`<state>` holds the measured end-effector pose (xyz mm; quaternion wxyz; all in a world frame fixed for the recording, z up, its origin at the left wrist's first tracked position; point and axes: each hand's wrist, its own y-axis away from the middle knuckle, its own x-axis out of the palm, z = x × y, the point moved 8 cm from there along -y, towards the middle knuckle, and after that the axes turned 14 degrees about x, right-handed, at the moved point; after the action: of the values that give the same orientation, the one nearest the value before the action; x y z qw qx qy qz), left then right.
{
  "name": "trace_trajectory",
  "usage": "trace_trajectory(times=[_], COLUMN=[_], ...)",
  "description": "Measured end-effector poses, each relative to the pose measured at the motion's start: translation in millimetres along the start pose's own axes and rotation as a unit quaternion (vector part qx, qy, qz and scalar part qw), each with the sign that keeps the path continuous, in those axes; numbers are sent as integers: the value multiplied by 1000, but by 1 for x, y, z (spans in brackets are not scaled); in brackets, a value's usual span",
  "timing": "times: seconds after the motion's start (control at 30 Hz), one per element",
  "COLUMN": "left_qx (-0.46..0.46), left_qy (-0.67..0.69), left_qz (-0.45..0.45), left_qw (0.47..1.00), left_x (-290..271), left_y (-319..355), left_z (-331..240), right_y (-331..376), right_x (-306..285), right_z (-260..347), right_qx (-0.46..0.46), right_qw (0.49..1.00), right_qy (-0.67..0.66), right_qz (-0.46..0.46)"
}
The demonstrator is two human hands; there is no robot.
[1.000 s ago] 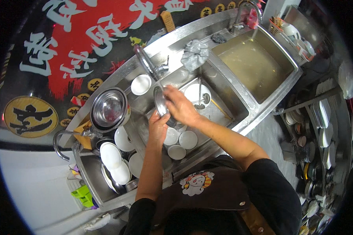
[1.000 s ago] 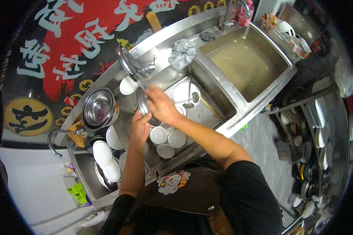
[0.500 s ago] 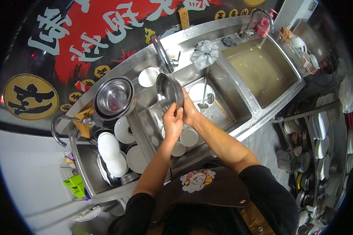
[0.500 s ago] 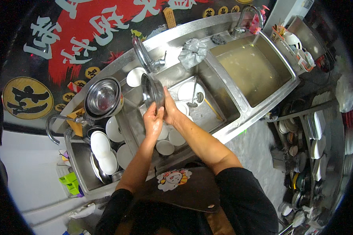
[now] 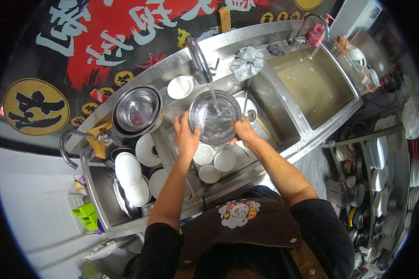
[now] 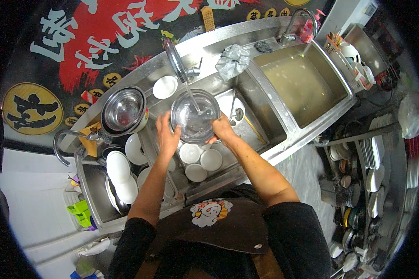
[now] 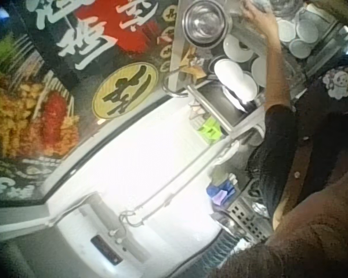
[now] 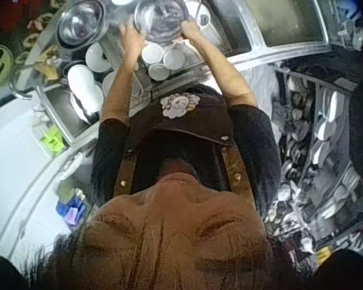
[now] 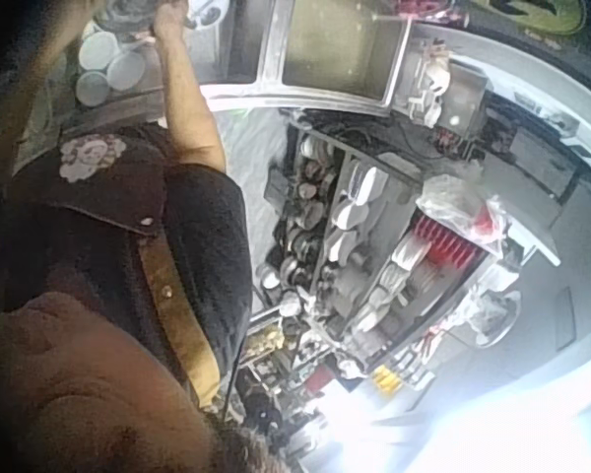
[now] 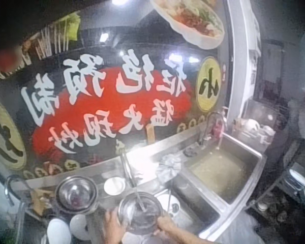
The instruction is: The person washes multiple metal bowls and white ceramic bowls in a double-basin stainless steel sink. They scrub each item with a cloth under running water, rinse, and place the cleaned bowls into a drying rack beside the sink.
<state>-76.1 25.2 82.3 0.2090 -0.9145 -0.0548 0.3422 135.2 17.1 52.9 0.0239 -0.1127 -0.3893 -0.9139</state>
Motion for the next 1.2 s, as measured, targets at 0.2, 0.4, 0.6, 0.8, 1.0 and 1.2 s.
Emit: trace_trajectory(times=[0.2, 0.4, 0.6, 0.8, 1.0, 1.2], left_qx=[-445, -351, 290, 2, -402, -370], left_qy=[609, 368, -154, -83, 459, 587], left_qz=[21, 98, 312, 243, 89, -39], left_qw=[657, 856, 892, 966, 788, 719], left_x=[126, 98, 95, 76, 114, 113], left_y=[64, 39, -52, -78, 22, 24], left_z=[36, 68, -74, -15, 70, -11], right_y=[36, 56, 25, 28, -5, -85], right_x=[12, 17, 13, -12, -51, -50], right_z=[45, 51, 33, 55, 42, -43], right_qx=[-298, -278, -181, -250, -149, -80], right_qw=[893, 794, 741, 796, 974, 956], right_qy=[285, 523, 632, 524, 152, -179], right_qz=[-180, -134, -139, -173, -81, -217])
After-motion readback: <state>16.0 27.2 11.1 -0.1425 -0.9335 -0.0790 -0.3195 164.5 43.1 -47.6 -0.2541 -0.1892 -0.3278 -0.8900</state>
